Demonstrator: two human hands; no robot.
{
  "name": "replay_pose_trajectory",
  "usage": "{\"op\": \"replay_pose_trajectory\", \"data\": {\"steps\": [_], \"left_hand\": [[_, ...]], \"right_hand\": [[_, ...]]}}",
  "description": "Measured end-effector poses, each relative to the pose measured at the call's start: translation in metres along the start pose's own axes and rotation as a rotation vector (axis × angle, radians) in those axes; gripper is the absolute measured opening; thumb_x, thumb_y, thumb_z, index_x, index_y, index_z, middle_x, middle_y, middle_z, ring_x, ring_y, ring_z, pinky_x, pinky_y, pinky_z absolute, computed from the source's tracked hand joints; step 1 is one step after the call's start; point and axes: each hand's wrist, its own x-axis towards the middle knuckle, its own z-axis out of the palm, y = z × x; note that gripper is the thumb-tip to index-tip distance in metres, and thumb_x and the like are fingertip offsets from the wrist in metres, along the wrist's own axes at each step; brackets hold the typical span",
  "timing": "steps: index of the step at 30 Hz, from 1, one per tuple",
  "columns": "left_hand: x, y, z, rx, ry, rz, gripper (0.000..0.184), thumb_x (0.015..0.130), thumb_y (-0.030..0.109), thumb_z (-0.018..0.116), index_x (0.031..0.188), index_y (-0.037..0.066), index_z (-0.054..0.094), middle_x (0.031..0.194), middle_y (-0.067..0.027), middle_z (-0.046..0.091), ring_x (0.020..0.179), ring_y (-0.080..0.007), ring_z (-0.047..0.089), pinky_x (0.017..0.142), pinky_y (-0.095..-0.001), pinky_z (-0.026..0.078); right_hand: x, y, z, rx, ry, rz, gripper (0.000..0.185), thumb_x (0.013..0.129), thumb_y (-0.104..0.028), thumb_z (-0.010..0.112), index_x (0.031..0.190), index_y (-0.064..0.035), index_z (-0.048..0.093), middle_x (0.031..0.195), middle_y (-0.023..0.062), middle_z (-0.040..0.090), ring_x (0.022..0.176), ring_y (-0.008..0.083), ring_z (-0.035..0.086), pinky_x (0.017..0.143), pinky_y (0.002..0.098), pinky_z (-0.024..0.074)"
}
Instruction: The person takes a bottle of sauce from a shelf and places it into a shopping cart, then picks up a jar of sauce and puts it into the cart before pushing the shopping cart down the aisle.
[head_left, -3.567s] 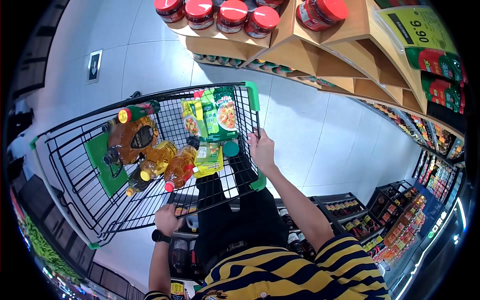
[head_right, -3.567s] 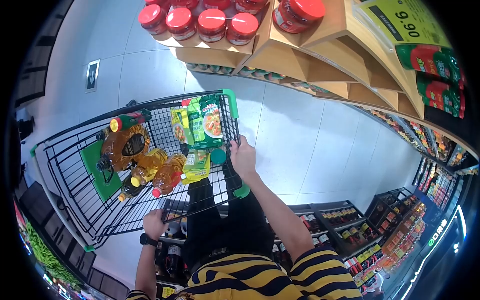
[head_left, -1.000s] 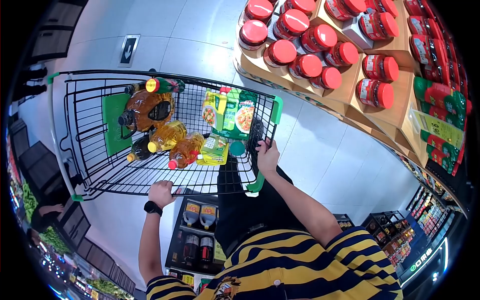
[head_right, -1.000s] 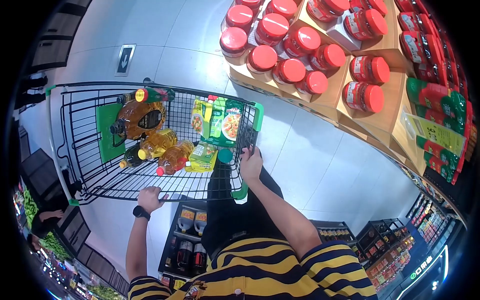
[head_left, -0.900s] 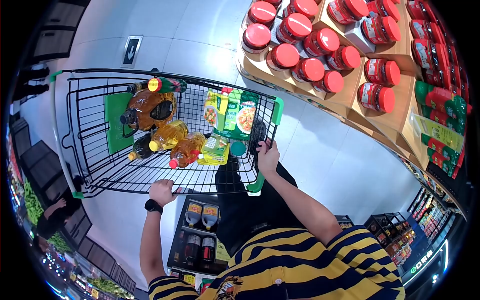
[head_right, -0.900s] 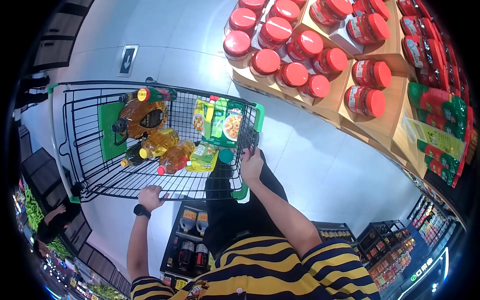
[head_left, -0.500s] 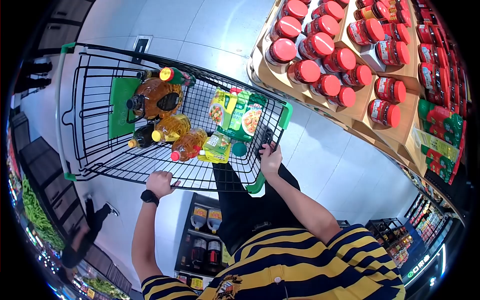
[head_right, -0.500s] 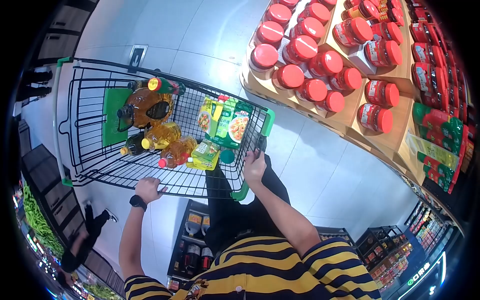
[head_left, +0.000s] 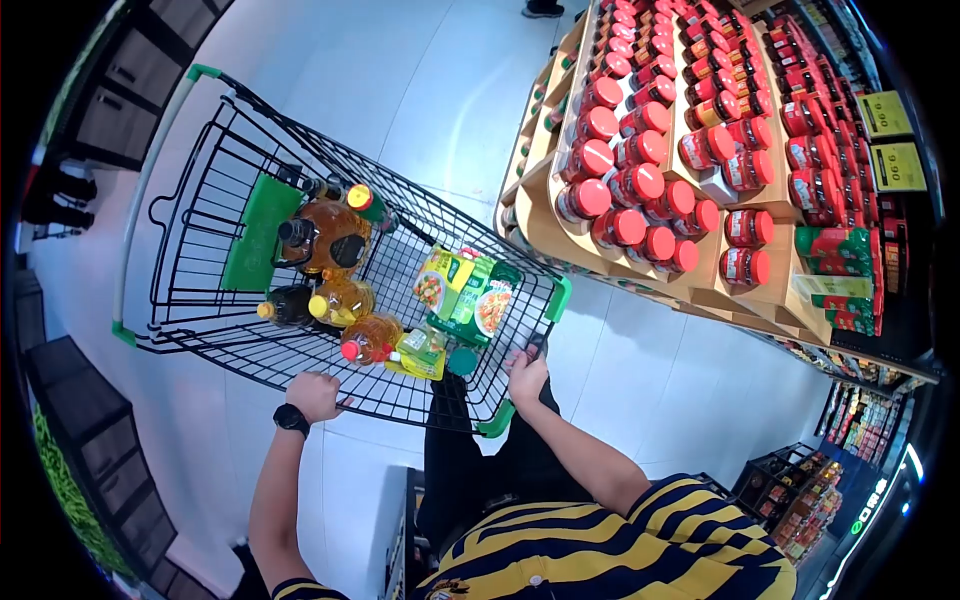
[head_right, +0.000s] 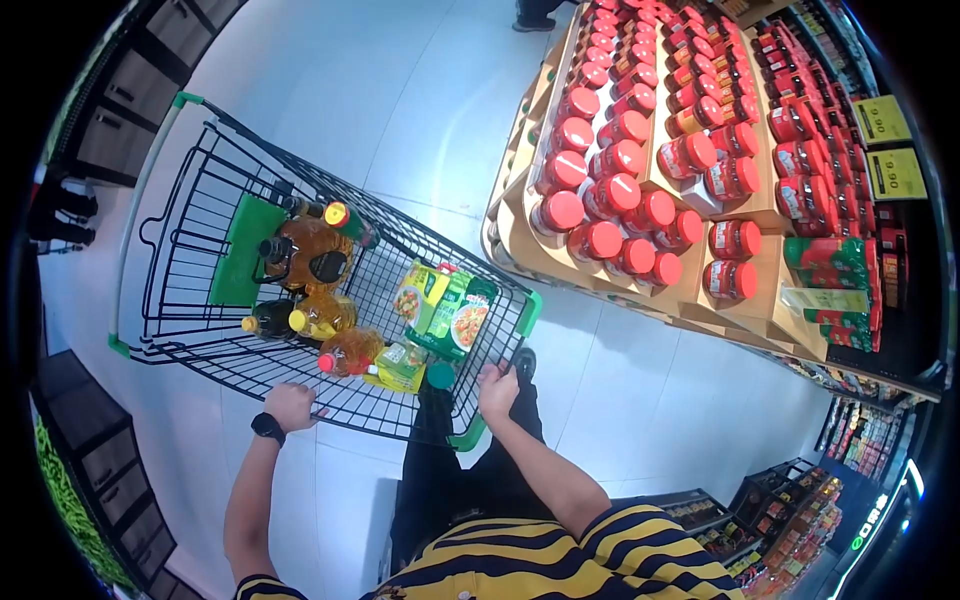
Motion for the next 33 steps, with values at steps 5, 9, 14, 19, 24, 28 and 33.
{"op": "replay_pose_trajectory", "data": {"steps": [5,9,14,19,24,28,33], "left_hand": [[0.002,0.004,0.008,0.071,-0.028,-0.037,0.048,0.079,0.054,0.066,0.069,0.007,0.066,0.068,-0.0109,0.066,0.069,-0.0303,0.067,0.065,-0.0409,0.055],[0.015,-0.034,-0.014,0.110,-0.021,-0.021,0.049,0.079,0.056,0.064,0.069,0.008,0.063,0.069,-0.0111,0.066,0.068,-0.0316,0.065,0.065,-0.0436,0.052],[0.067,-0.137,-0.085,0.162,-0.013,0.009,0.049,0.081,0.055,0.063,0.070,0.008,0.064,0.072,-0.0107,0.066,0.072,-0.0305,0.065,0.066,-0.0421,0.053],[0.103,-0.193,-0.136,0.212,0.000,-0.014,0.047,0.083,0.053,0.062,0.071,0.008,0.065,0.072,-0.0093,0.066,0.074,-0.0287,0.065,0.067,-0.0409,0.053],[0.135,-0.207,-0.181,0.259,-0.025,-0.100,0.048,0.084,0.055,0.061,0.075,0.009,0.069,0.078,-0.0074,0.067,0.079,-0.0252,0.067,0.072,-0.0379,0.053],[0.166,-0.236,-0.192,0.252,0.053,-0.091,0.048,0.082,0.055,0.062,0.074,0.008,0.068,0.077,-0.0077,0.067,0.077,-0.0258,0.066,0.071,-0.0386,0.053],[0.201,-0.255,-0.216,0.248,0.032,-0.156,0.044,0.084,0.052,0.062,0.077,0.009,0.068,0.080,-0.0070,0.067,0.080,-0.0256,0.065,0.074,-0.0386,0.051]], "right_hand": [[0.007,0.018,0.007,-0.014,-0.014,-0.001,0.021,0.094,-0.004,0.047,0.112,0.0055,0.052,0.084,0.0113,0.068,0.063,0.0166,0.066,0.055,0.0302,0.0539],[0.008,-0.006,0.035,-0.005,0.003,0.021,0.020,0.095,-0.003,0.046,0.113,0.0043,0.052,0.084,0.0084,0.067,0.061,0.0131,0.064,0.049,0.0283,0.0508],[0.029,-0.117,0.112,-0.003,0.069,0.037,0.023,0.090,-0.004,0.051,0.109,0.0079,0.057,0.082,0.0156,0.070,0.066,0.0237,0.070,0.063,0.0362,0.0548],[0.051,-0.186,0.155,0.029,0.069,0.040,0.022,0.090,-0.003,0.051,0.109,0.0075,0.057,0.082,0.0163,0.070,0.065,0.0246,0.070,0.063,0.0373,0.0545],[0.090,-0.227,0.179,-0.037,0.031,0.012,0.018,0.093,-0.003,0.049,0.108,0.0063,0.054,0.082,0.0116,0.068,0.060,0.0183,0.067,0.055,0.0321,0.0529],[0.124,-0.254,0.202,-0.069,0.018,0.019,0.019,0.093,-0.003,0.050,0.109,0.0066,0.053,0.082,0.0114,0.067,0.060,0.0182,0.067,0.057,0.0323,0.0531],[0.157,-0.303,0.219,0.069,0.001,0.091,0.021,0.092,-0.004,0.053,0.110,0.0054,0.056,0.082,0.0146,0.068,0.067,0.0235,0.068,0.062,0.0369,0.0534]]}}
